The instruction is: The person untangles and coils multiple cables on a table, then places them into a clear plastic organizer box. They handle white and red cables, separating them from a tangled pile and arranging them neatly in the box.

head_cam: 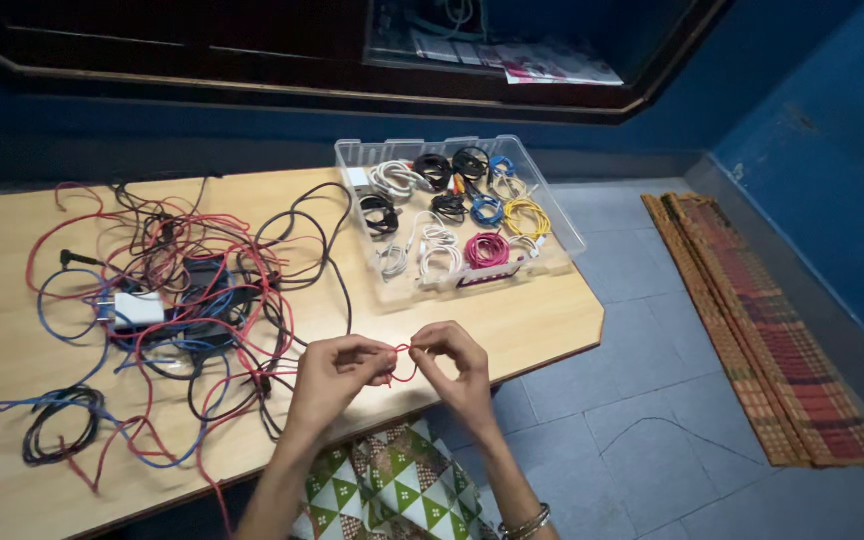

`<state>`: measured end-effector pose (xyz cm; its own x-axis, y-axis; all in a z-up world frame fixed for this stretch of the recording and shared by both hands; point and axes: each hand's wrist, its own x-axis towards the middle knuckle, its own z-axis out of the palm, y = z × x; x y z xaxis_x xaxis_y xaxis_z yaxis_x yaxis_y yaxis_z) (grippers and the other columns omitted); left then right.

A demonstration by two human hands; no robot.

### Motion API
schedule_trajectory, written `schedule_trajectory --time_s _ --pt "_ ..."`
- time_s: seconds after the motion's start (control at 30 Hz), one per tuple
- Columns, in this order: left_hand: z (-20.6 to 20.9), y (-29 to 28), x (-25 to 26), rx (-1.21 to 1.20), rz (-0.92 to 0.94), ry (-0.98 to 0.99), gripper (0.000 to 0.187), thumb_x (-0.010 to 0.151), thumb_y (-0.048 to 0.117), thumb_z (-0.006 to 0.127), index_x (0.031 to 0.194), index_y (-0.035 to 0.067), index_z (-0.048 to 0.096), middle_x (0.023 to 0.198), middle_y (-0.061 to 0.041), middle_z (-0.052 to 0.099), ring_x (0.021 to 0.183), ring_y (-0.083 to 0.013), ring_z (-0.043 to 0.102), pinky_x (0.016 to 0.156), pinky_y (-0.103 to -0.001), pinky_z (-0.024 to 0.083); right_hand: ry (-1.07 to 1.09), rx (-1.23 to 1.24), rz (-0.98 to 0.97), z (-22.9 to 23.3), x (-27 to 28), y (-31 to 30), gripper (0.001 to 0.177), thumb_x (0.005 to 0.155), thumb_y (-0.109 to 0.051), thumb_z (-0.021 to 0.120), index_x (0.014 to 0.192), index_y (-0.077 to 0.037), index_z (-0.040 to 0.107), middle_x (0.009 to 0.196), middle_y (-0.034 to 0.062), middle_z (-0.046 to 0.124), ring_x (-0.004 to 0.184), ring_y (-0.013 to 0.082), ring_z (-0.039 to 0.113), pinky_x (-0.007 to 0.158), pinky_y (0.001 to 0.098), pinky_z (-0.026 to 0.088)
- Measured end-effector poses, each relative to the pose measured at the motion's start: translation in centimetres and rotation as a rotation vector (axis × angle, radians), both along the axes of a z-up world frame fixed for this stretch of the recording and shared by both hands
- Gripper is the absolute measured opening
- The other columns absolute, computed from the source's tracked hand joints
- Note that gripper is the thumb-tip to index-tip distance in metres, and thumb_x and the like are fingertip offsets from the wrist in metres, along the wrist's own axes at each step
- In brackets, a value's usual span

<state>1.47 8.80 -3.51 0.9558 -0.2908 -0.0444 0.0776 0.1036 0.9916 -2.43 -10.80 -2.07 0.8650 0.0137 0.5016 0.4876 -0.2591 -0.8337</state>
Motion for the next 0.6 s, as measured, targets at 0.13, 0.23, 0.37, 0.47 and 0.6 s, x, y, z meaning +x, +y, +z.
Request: schedule_trajectory --time_s 0.13,0.23,0.37,0.47,0.6 --pt "-2.7 -1.0 0.6 -0.273 -0.042 0.139 0.026 0.086 0.014 0.077 0.103 -0.006 0.077 0.089 -0.013 0.08 0.079 -0.0167 0.076 0.074 -0.027 0.062 -0.203 -0.311 -0.11 1.2 -0.8 0.3 0.016 0.085 0.008 0.073 0.099 0.001 0.067 0.116 0.0141 0.067 0.098 0.0213 0.071 0.08 0.0299 0.058" --pt "-3.7 -1.8 1.0 -0.336 -0.005 0.215 0.025 0.086 0.012 0.078 0.103 -0.007 0.077 0.089 -0.013 0.079 0.078 -0.0167 0.075 0.075 -0.029 0.06 -0.284 -0.411 -0.081 2.1 -0.8 -0.1 0.017 0.084 0.009 0.072 0.099 0.002 0.067 0.123 0.0175 0.067 0.106 0.0269 0.07 0.082 0.0316 0.057" --pt "-3.1 -2.8 1.3 -0.3 0.001 0.092 0.023 0.087 0.011 0.078 0.103 -0.006 0.077 0.089 -0.01 0.079 0.078 -0.0129 0.073 0.074 -0.027 0.059 -0.117 -0.286 0.077 2.9 -0.5 -2.0 0.011 0.086 0.004 0.076 0.094 0.002 0.069 0.12 0.0168 0.072 0.107 0.0247 0.071 0.09 0.0335 0.056" --pt "-1.6 -3.3 1.3 -0.194 -0.021 -0.002 0.021 0.086 0.011 0.079 0.101 -0.005 0.079 0.085 -0.009 0.079 0.075 -0.0121 0.072 0.071 -0.026 0.059 0.033 -0.153 0.13 2.8 -0.3 -3.3 0.007 0.088 0.0 0.077 0.093 0.001 0.073 0.105 0.0133 0.074 0.099 0.0211 0.072 0.087 0.0321 0.057" --pt "1.0 -4.0 1.2 -0.035 -0.041 -0.052 0.018 0.083 0.011 0.081 0.097 -0.001 0.081 0.078 -0.008 0.079 0.07 -0.0108 0.072 0.066 -0.025 0.057 0.005 -0.203 0.023 2.3 0.0 -4.3 0.008 0.087 -0.002 0.079 0.087 0.0 0.071 0.088 0.008 0.072 0.083 0.0169 0.07 0.076 0.0295 0.054"
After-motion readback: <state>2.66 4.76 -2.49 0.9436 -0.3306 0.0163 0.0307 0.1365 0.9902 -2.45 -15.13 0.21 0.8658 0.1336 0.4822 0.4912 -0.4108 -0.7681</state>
